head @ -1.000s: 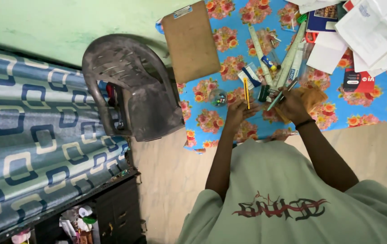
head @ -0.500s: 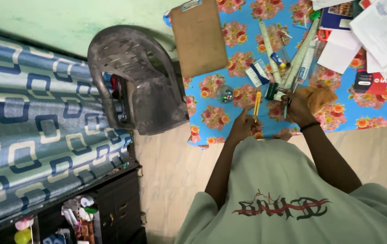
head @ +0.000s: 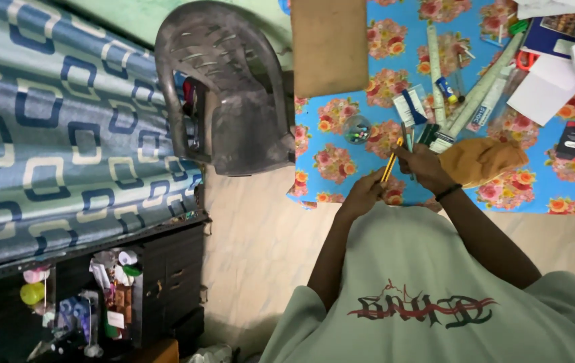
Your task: The person organizes and measures various items on a cluttered desk.
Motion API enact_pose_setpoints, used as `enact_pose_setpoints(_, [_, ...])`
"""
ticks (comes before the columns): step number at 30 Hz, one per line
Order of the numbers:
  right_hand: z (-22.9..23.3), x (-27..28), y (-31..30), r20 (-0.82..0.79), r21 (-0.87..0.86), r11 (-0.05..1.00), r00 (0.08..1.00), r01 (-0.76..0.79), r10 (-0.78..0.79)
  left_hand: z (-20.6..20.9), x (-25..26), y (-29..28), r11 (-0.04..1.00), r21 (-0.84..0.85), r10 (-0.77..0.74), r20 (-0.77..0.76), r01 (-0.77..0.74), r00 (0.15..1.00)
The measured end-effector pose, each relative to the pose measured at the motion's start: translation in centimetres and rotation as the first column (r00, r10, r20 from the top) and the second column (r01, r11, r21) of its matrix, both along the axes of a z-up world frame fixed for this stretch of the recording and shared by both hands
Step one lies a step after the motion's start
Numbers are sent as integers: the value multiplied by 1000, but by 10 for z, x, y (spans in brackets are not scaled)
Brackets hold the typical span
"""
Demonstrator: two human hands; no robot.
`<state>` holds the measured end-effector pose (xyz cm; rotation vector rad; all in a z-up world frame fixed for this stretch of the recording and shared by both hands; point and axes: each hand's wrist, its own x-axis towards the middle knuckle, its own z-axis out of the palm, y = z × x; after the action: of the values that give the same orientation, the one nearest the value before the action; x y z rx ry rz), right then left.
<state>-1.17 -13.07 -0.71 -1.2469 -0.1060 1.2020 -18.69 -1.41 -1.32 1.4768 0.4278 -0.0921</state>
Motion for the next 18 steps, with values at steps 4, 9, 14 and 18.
enact_pose_setpoints(4, [-4,-6,8,-87,-37,998,995,51,-54,19,1,-1,994,81,78,-18,-77,997])
enact_pose_setpoints(9, [-16,-13,19,-131,57,991,985,117,-109,5,-3,2,974,111,196,9,-196,981])
enact_pose_setpoints(14, [-11,-17,21,-73,-20,988,985,155,-156,13,-2,0,967,98,235,11,-235,972])
enact_pose_setpoints(18, [-16,-16,21,-40,-34,987,987,156,-158,18,2,0,952,124,282,1,-280,959])
